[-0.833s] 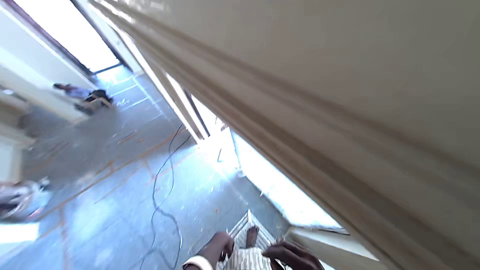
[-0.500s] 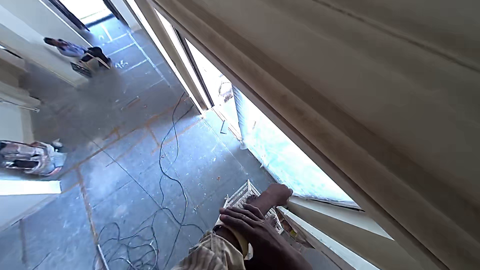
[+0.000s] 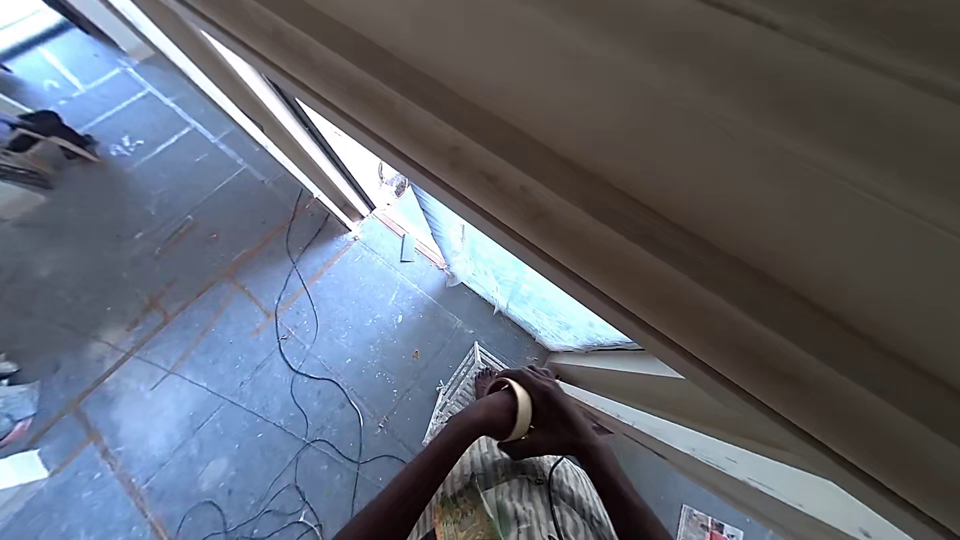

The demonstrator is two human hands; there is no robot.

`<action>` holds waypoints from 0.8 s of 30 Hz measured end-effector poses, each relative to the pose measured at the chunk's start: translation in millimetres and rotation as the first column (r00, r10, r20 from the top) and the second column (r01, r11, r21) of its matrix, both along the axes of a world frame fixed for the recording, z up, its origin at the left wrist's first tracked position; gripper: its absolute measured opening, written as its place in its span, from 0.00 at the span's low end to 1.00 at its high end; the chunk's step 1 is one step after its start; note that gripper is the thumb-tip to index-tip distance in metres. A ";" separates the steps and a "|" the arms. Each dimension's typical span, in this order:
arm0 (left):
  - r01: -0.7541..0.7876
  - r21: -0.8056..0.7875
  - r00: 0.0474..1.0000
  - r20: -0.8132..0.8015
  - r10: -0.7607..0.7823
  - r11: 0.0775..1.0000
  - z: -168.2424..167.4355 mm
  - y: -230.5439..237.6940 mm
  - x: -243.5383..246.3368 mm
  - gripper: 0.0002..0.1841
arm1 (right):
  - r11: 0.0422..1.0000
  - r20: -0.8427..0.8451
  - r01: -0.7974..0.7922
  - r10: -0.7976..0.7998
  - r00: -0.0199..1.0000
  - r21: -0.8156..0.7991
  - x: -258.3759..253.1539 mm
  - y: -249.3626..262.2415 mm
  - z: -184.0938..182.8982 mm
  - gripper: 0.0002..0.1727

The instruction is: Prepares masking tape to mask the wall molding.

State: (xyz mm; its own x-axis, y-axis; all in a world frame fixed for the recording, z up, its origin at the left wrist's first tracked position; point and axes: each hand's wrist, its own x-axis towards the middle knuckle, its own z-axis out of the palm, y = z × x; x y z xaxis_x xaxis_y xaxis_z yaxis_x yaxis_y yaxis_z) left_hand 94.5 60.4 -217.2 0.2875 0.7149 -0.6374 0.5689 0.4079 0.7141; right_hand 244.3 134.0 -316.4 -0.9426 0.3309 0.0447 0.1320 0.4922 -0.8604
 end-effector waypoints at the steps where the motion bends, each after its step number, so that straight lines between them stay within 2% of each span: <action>1: -0.013 0.019 1.000 -0.026 0.014 1.000 -8.5 -10.1 -2.2 0.19 | 1.000 -0.030 -0.006 0.006 1.000 -0.005 -3.3 -5.2 6.9 0.51; 2: -0.051 0.056 0.996 -0.072 0.055 0.997 -16.9 -21.0 -3.1 0.20 | 1.000 -0.017 -0.021 0.020 1.000 -0.015 -8.0 -8.0 24.2 0.51; 3: -0.091 0.067 0.989 -0.113 0.098 0.994 -18.6 -29.3 -3.4 0.20 | 0.998 0.088 -0.055 0.058 0.994 -0.036 -14.8 -7.6 60.7 0.50; 4: -0.134 0.052 0.982 -0.128 0.139 0.990 -14.9 -36.3 -4.3 0.21 | 0.988 0.348 -0.077 0.120 0.930 -0.134 -26.6 -5.6 115.9 0.49; 5: -0.145 0.045 0.983 -0.105 0.150 0.988 -9.0 -41.5 -8.4 0.22 | 0.978 0.447 -0.088 0.166 0.879 -0.190 -34.8 -4.5 138.9 0.49; 6: -0.147 0.060 0.987 -0.050 0.150 0.987 -3.6 -44.3 -14.7 0.21 | 0.978 0.346 -0.096 0.157 0.925 -0.186 -31.9 -7.8 121.6 0.50; 7: -0.162 0.079 0.987 0.033 0.160 0.984 -2.6 -45.3 -21.8 0.18 | 0.987 0.153 -0.095 0.115 0.982 -0.133 -26.3 -14.7 78.5 0.51; 8: -0.193 0.105 0.975 0.134 0.178 0.976 -6.2 -44.8 -28.5 0.14 | 0.990 0.036 -0.067 0.072 0.997 -0.124 -24.4 -19.7 47.1 0.52; 10: -0.296 0.239 0.946 0.208 0.249 0.925 -12.8 -50.9 -37.6 0.12 | 0.982 -0.029 -0.039 0.035 0.999 -0.183 -22.5 -17.5 24.1 0.48; 12: -0.337 0.511 0.940 0.132 0.316 0.791 -11.2 -56.9 -39.9 0.14 | 0.936 -0.097 0.033 -0.071 0.993 -0.349 -15.4 -10.4 22.0 0.46; 13: -0.312 0.610 0.943 0.103 0.317 0.728 -9.1 -59.1 -41.2 0.16 | 0.874 -0.104 0.103 -0.172 0.980 -0.475 -10.7 -11.6 25.5 0.47; 14: -0.265 0.680 0.954 0.081 0.289 0.684 -7.4 -60.2 -43.3 0.19 | 0.756 -0.062 0.189 -0.290 0.955 -0.626 -7.3 -15.4 31.7 0.49; 16: -0.196 0.724 0.977 0.086 0.195 0.661 -6.1 -60.4 -47.3 0.21 | 0.364 0.113 0.303 -0.460 0.881 -0.881 -6.7 -21.1 46.4 0.53; 17: -0.185 0.720 0.981 0.097 0.167 0.669 -6.4 -61.5 -46.3 0.22 | 0.222 0.184 0.318 -0.471 0.863 -0.922 -8.0 -21.7 54.8 0.56; 18: -0.191 0.723 0.980 0.099 0.173 0.664 -6.9 -61.4 -43.4 0.22 | 0.163 0.216 0.315 -0.443 0.870 -0.935 -9.2 -20.4 62.4 0.54; 20: -0.248 0.749 0.963 0.123 0.239 0.614 -10.5 -59.4 -35.2 0.16 | 0.173 0.226 0.301 -0.354 0.908 -0.938 -8.6 -17.2 71.4 0.50; 21: -0.310 0.736 0.946 0.177 0.270 0.602 -10.9 -58.2 -31.9 0.14 | 0.228 0.224 0.306 -0.326 0.918 -0.924 -7.2 -16.4 71.0 0.51; 24: -0.552 0.535 0.825 0.463 0.324 0.639 -3.9 -53.7 -30.2 0.16 | 0.518 0.172 0.391 -0.419 0.891 -0.761 1.8 -19.0 61.8 0.57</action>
State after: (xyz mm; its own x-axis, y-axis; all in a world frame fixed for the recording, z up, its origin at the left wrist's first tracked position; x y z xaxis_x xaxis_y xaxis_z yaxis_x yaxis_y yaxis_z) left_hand 64.3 6.7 -221.1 -0.0797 0.9947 0.0657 0.1565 -0.0526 0.9863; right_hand 246.1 115.0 -254.6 -0.7007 0.5999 -0.3861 0.1126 -0.4414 -0.8902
